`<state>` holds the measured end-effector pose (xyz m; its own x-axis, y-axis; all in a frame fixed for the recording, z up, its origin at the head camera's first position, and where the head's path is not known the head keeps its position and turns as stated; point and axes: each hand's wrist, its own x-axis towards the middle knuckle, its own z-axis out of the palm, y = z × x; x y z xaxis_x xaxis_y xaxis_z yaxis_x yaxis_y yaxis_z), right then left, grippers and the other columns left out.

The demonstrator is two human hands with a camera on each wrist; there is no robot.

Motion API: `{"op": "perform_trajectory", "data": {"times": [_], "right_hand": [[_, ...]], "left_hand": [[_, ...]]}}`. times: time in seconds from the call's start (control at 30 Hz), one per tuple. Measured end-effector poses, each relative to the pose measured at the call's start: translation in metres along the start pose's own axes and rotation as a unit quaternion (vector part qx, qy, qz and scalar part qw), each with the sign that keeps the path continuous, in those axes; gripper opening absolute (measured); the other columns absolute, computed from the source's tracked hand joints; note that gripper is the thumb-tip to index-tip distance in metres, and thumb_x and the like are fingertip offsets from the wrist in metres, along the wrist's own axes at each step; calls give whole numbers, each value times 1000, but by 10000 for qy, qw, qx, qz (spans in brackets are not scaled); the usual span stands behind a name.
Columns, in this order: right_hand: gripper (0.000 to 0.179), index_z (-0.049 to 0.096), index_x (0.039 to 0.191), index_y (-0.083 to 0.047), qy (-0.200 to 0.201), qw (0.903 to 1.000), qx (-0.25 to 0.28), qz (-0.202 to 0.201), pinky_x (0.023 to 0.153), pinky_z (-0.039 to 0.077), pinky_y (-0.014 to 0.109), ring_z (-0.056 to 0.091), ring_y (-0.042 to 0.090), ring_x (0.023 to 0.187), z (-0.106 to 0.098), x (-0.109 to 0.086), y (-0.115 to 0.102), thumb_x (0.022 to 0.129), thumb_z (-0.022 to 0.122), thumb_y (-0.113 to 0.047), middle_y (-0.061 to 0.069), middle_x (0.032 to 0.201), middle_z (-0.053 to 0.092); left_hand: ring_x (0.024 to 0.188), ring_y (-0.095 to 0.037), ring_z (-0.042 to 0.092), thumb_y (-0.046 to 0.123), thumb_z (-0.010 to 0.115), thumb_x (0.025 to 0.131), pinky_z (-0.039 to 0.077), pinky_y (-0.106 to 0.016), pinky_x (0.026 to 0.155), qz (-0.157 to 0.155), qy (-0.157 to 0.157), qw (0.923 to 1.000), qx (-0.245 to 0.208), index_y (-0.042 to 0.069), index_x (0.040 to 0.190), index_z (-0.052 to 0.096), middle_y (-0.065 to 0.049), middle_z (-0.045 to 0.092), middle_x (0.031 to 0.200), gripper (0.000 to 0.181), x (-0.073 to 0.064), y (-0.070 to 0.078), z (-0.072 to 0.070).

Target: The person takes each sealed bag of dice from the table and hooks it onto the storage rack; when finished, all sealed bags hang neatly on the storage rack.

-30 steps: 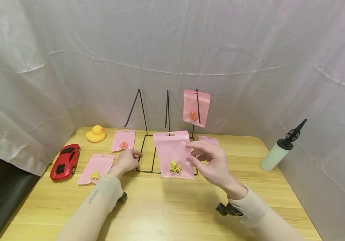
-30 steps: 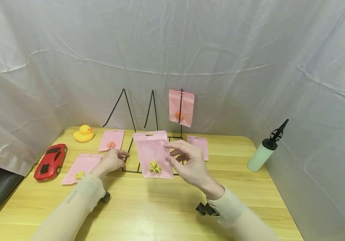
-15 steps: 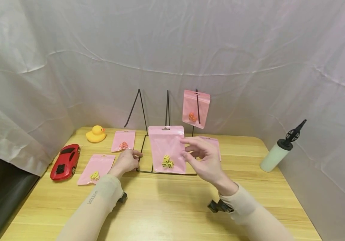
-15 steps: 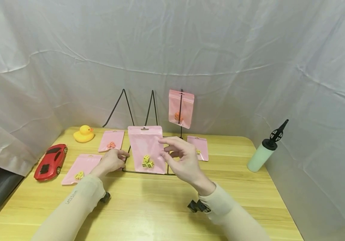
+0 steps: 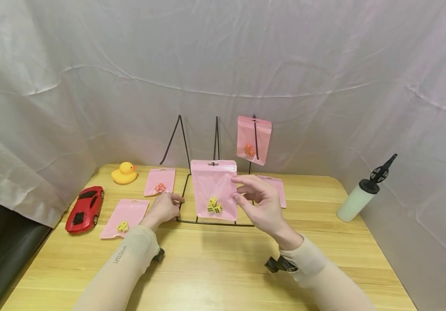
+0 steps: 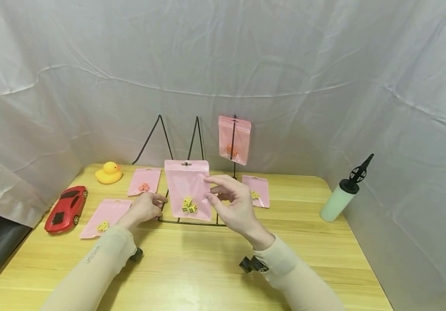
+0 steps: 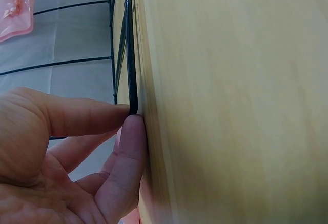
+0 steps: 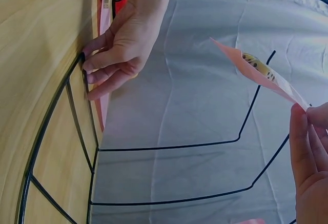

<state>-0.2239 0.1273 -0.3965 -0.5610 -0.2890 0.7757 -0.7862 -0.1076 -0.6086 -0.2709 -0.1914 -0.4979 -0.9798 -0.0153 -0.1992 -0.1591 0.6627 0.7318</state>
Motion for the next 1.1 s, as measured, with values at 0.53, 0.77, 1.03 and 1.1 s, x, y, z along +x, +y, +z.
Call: {"op": "perform_trajectory", "data": {"times": [0.53,0.77,1.03,1.1], "right_hand": [[39,70,127,18,116,9999,-80,49,72,67,22,80,1,94,1,2,11,89,72,26,31,117,74],[39,70,126,20,177,9998,-44,36,73,67,21,80,1,93,2,5,18,88,71,27,33,113,72],[39,69,126,21,288,9996,7,75,75,68,22,81,2,95,2,8,21,87,71,27,40,119,70],[39,69,126,21,322,9995,-13,75,75,68,22,81,2,96,1,8,23,88,71,27,40,122,70]], "left_hand": [[73,-20,70,-3,67,81,56,-29,60,-39,-27,10000,24,9,133,80,-13,73,112,55,2,0,0],[76,-19,67,-1,67,80,54,-29,60,40,38,9998,197,11,133,80,-11,74,110,56,16,-16,6],[77,-17,67,-4,63,83,51,-25,61,16,-11,10000,57,8,138,78,-13,74,113,58,-10,7,-2],[75,-17,67,-4,63,83,52,-26,61,33,-19,10000,62,7,137,78,-13,74,112,58,-9,7,-1]]}}
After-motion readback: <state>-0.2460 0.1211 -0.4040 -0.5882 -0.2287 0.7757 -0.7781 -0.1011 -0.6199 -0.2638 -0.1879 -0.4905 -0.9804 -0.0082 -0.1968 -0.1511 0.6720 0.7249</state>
